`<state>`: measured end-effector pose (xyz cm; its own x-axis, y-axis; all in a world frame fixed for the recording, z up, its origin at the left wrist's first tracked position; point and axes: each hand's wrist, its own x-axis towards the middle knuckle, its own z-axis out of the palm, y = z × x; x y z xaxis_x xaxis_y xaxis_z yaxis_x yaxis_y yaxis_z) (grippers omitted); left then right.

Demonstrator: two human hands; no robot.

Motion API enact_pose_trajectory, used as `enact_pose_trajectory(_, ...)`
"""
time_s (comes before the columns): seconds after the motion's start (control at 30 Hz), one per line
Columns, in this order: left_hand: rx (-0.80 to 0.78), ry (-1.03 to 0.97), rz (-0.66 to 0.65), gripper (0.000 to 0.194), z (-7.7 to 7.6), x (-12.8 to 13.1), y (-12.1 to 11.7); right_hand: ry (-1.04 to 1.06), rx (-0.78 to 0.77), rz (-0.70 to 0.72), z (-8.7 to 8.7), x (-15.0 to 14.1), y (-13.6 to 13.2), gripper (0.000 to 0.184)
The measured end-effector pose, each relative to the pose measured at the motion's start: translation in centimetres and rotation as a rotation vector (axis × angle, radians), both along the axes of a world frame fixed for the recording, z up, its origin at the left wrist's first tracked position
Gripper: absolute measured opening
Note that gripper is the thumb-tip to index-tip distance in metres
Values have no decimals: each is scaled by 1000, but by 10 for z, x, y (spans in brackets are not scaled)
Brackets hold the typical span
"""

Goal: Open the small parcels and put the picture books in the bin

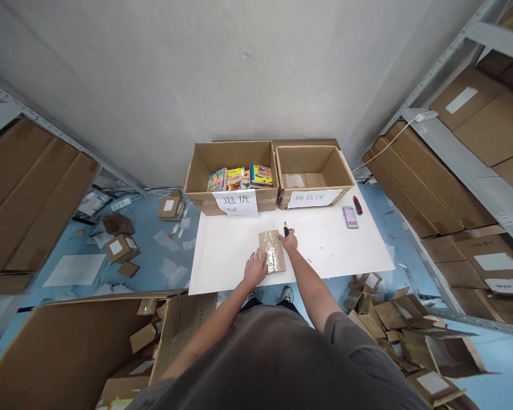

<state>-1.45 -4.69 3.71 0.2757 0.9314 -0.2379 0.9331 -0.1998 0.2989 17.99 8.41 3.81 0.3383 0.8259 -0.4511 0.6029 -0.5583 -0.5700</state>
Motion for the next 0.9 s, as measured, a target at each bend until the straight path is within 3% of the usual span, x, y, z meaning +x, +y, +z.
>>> enact_pose_trajectory(0.07, 41, 0, -246, 73, 6, -8, 17, 58, 72, -10, -4, 13, -16, 79)
enact_pose_trajectory(0.13, 47, -13, -543, 75, 11, -12, 36, 119, 110, -22, -16, 25, -49, 82)
enact_pose_trajectory(0.17, 50, -14, -646, 70, 14, -13, 44, 140, 101, -21, -23, 29, -68, 83)
enact_pose_trajectory(0.23, 77, 2, -722, 51, 17, -10, 57, 177, 58, -34, -39, 32, -105, 81)
enact_pose_trajectory(0.33, 129, 36, -706, 31, 19, -2, 63, 164, -23, -124, -56, 25, -138, 73)
enact_pose_trajectory(0.43, 126, 51, -621, 24, 15, -1, 54, 136, -11, -149, -54, 13, -129, 68)
enact_pose_trajectory(0.67, 89, 6, -202, 58, 2, -3, 19, 89, 16, 95, -27, -6, -57, 61)
enact_pose_trajectory(0.77, 26, 40, -117, 64, -1, 7, 14, 99, 71, 186, -21, -1, -56, 52)
enact_pose_trajectory(0.9, -38, 40, -40, 68, 0, 19, 14, 259, 79, 362, -14, 28, -78, 37)
